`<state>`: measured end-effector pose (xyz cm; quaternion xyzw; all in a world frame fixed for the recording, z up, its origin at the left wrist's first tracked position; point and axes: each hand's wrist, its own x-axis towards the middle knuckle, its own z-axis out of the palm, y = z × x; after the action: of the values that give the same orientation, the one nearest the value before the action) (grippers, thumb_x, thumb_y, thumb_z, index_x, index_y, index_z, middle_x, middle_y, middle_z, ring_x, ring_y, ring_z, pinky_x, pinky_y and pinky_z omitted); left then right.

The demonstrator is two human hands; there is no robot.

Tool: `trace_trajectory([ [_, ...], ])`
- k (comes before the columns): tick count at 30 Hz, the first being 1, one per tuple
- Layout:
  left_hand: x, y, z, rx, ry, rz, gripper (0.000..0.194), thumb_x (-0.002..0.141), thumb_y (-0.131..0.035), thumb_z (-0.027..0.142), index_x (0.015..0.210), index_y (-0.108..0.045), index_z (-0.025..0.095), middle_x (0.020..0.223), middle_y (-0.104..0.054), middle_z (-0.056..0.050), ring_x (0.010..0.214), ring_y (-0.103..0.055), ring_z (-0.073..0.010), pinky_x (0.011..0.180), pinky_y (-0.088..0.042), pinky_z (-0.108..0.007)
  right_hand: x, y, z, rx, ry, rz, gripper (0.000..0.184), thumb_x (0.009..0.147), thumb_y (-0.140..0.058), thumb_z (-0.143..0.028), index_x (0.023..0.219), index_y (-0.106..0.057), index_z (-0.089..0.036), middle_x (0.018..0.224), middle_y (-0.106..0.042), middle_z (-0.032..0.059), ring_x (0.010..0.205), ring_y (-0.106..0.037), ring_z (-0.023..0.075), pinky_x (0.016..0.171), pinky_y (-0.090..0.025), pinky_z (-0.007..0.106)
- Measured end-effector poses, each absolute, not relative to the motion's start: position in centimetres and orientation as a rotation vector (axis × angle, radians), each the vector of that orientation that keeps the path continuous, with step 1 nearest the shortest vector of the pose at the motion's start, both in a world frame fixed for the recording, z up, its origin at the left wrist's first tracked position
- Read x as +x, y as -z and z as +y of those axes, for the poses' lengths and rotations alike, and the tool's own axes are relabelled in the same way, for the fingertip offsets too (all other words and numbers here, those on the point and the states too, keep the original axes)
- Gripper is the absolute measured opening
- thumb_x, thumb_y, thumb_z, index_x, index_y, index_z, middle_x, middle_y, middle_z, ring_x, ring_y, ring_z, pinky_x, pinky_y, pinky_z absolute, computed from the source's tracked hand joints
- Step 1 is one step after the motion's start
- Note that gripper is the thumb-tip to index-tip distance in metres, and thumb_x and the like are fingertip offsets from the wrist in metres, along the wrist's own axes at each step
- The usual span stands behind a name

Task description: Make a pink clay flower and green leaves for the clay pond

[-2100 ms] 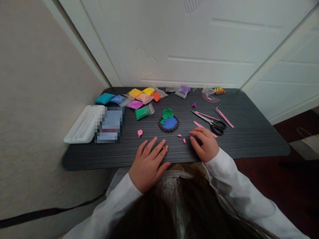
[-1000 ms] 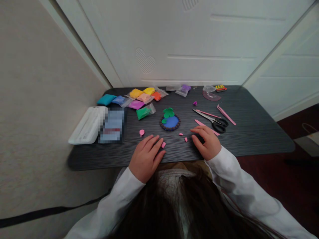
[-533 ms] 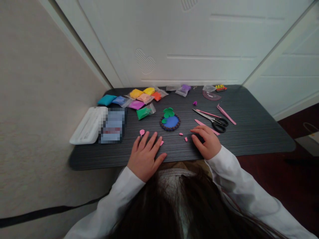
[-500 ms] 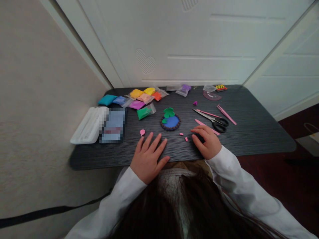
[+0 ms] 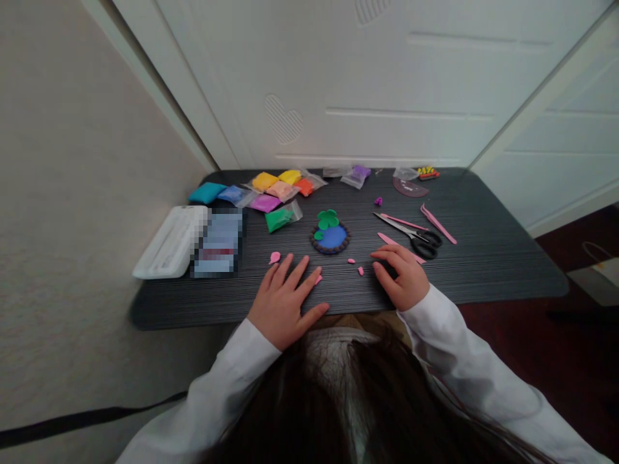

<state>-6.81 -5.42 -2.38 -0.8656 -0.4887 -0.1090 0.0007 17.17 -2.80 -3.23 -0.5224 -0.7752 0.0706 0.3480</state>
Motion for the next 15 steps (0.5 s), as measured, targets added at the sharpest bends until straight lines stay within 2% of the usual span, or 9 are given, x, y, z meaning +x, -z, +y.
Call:
trace_trajectory([
  [4, -6.9, 2.4, -5.4, -2.762, 0.332, -1.492, 0.056, 0.072, -0.04, 0.052, 0.123, -0.037, 0.027, 0.132, -0.034, -0.005, 0.124, -0.02, -0.0299, 0.097, -0.018, -0.049, 17.7, 3.3, -2.8, -1.381, -0.106, -2.002, 0.022, 0.075, -0.047, -0.023, 0.094, -0.058, -0.017, 0.096, -0.056, 0.0078, 0.091, -0.05, 0.0181, 0.081, -0.039, 0.034],
  [6, -7.0, 2.3, -5.4, -2.719, 0.354, -1.548, 0.057, 0.072, -0.04, 0.051, 0.123, -0.038, 0.025, 0.131, -0.036, -0.007, 0.123, -0.02, -0.0304, 0.097, -0.019, -0.049, 18.4, 3.4, -2.6, -1.453, 0.012, -1.972, 0.023, 0.074, -0.048, -0.025, 0.094, -0.058, -0.018, 0.096, -0.057, 0.0073, 0.09, -0.05, 0.0192, 0.079, -0.038, 0.035],
  [11, -7.1, 2.3, -5.3, -2.822, 0.367, -1.42, 0.058, 0.07, -0.043, 0.052, 0.122, -0.039, 0.028, 0.131, -0.036, -0.006, 0.123, -0.021, -0.0301, 0.096, -0.02, -0.049, 20.5, 3.8, -1.8, -1.765, 0.353, -1.871, 0.028, 0.072, -0.052, -0.032, 0.094, -0.06, -0.018, 0.097, -0.058, 0.009, 0.089, -0.047, 0.0261, 0.074, -0.031, 0.042],
  [15, -7.0, 2.4, -5.4, -2.776, 0.408, -1.484, 0.058, 0.071, -0.043, 0.051, 0.122, -0.039, 0.025, 0.129, -0.038, -0.008, 0.122, -0.022, -0.0313, 0.095, -0.021, -0.05, 21.1, 4.2, -1.3, -1.812, 0.383, -1.896, 0.025, 0.072, -0.051, -0.037, 0.086, -0.063, -0.019, 0.094, -0.058, 0.0091, 0.087, -0.044, 0.0261, 0.072, -0.026, 0.042],
])
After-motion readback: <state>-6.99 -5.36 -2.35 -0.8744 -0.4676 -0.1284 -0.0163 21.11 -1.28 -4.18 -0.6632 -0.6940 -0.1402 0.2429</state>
